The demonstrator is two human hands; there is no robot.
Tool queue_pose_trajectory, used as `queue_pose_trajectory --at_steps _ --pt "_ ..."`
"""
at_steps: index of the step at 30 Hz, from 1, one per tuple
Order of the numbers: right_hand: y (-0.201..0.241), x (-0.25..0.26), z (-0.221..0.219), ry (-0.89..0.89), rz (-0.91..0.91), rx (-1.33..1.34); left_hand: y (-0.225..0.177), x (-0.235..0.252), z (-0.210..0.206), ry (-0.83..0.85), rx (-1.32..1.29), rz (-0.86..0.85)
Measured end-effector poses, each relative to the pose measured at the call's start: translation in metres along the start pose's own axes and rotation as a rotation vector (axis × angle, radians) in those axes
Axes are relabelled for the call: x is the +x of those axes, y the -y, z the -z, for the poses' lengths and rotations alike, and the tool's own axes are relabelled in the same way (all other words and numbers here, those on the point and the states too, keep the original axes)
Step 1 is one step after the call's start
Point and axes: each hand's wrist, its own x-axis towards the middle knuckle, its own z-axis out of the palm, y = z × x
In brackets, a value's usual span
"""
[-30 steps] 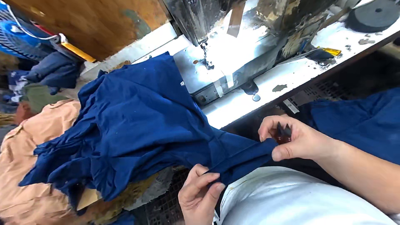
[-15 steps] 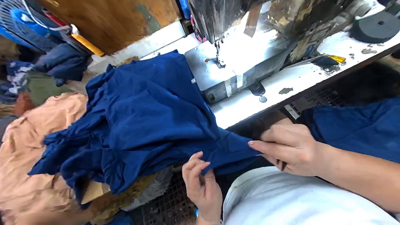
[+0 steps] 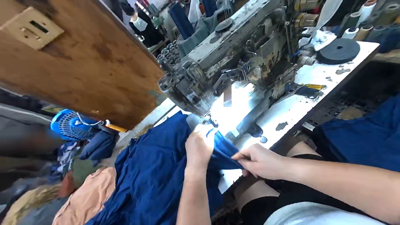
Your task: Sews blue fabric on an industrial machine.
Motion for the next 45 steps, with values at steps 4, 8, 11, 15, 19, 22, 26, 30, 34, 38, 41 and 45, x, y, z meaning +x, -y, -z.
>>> queue_pose_trajectory --at_steps 4,8,11,15,19,22,26,30,34,38,41,45 --pt "-0.006 0.006 0.018 -0.04 -0.067 0.242 -0.008 0.031 0.003 0.157 -0.014 0.259" --pt "0.001 0.032 0.03 -0.113 -0.007 0.161 0.013 0.059 -0.023 -0.007 -0.014 0.097" --pt "-0.003 0.025 0.02 -0.104 0.005 0.16 0.019 0.065 -0.018 0.084 -0.099 0.091" --pt "-0.009 0.026 0.012 -0.124 0.03 0.213 0.023 0.067 -0.016 0.138 -0.12 0.072" --pt "-0.01 0.047 0.01 -0.183 0.088 0.249 0.028 0.071 -0.019 0.065 -0.24 0.112" --pt "-0.003 0.054 0.011 -0.216 0.067 0.259 0.015 0.059 0.003 0.032 0.012 0.097" --pt "-0.005 0.057 0.012 -0.226 0.088 0.278 -0.031 0.007 0.022 -0.023 -0.036 0.305" --pt "-0.003 0.057 0.013 -0.205 0.058 0.358 -0.028 -0.01 -0.001 -0.145 -0.39 0.394" --pt "0.01 0.058 0.026 -0.078 0.054 0.32 -0.037 -0.013 0.022 -0.347 -1.602 0.455" --pt "0.022 0.048 0.022 -0.231 0.426 -0.333 -0.038 -0.017 0.033 -0.286 -1.13 0.117" --pt "0.01 0.026 0.014 -0.063 0.588 -0.299 -0.04 -0.018 0.04 0.164 -0.113 -0.293" --pt "-0.04 0.026 0.011 -0.054 0.382 -0.047 -0.026 0.004 0.038 0.402 0.272 -0.424"
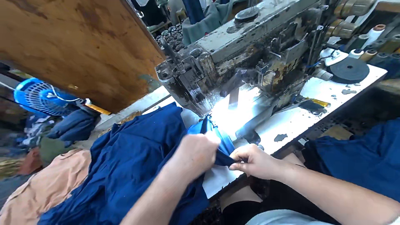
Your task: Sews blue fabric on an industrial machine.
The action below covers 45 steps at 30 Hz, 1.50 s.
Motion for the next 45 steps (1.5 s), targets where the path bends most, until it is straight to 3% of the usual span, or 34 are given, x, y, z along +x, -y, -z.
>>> queue_pose_trajectory --at_steps 3,8,11,14,19,25,29,33,36,40,45 --pt "-0.008 0.019 0.003 -0.084 -0.048 0.059 0.045 0.012 0.002 -0.082 0.105 0.109" --pt "0.005 0.044 0.008 -0.122 0.041 -0.029 0.048 0.017 0.026 -0.21 0.228 0.138" --pt "0.005 0.042 0.01 -0.107 0.036 -0.026 0.019 0.004 0.046 -0.082 0.152 0.096" --pt "0.0 0.032 0.008 -0.102 0.117 -0.022 -0.007 -0.006 0.063 0.165 -0.038 -0.057" --pt "-0.004 0.03 0.007 -0.13 0.146 -0.144 0.017 0.006 0.047 0.168 -0.012 0.05" --pt "-0.01 0.021 0.006 -0.115 0.218 -0.139 0.0 0.006 0.047 0.341 -0.188 -0.056" --pt "-0.008 0.03 0.009 -0.122 0.178 -0.191 0.022 0.009 0.045 0.239 -0.101 0.007" --pt "0.007 0.04 0.017 -0.104 0.062 -0.158 0.033 0.009 0.047 -0.072 0.083 -0.024" --pt "0.012 0.039 0.021 -0.09 0.008 -0.109 0.016 0.003 0.047 -0.202 0.071 -0.036" --pt "0.005 0.03 0.021 -0.13 0.135 -0.129 -0.018 -0.012 0.019 -0.292 -0.062 0.018" --pt "-0.008 0.028 0.014 -0.218 0.238 -0.152 -0.052 -0.016 -0.024 -0.443 -0.034 0.19"
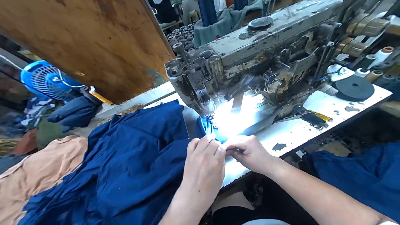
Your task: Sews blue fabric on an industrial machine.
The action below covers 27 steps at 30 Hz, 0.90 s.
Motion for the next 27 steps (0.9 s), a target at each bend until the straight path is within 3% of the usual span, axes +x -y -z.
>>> queue_pose_trajectory --at_steps 5,10,12,15,17,18,21,24,27 --pt "-0.008 0.006 -0.012 -0.12 -0.009 0.079 -0.011 0.0 -0.033 -0.147 0.062 0.207" --pt "0.006 -0.011 0.001 -0.124 0.01 0.106 -0.008 -0.003 -0.056 -0.235 0.069 0.243" --pt "0.02 -0.024 0.038 -0.212 0.045 0.094 -0.001 -0.006 -0.062 -0.267 0.054 0.228" --pt "0.023 -0.026 0.143 -0.641 0.121 -0.046 0.015 -0.003 -0.058 -0.266 -0.052 0.263" --pt "0.015 -0.005 0.229 -0.886 0.041 -0.089 0.025 0.01 -0.044 -0.157 -0.104 0.386" --pt "0.013 0.012 0.266 -0.907 -0.055 -0.087 0.026 0.022 -0.034 -0.068 -0.09 0.467" --pt "-0.004 0.06 0.341 -0.638 -0.18 0.032 0.021 0.056 -0.025 0.137 -0.038 0.711" --pt "-0.02 0.086 0.371 -0.459 -0.328 0.096 0.026 0.059 -0.055 -0.069 -0.055 0.754" --pt "-0.004 0.106 0.368 -0.527 -0.558 -0.022 0.026 0.051 -0.065 -0.121 -0.02 0.72"
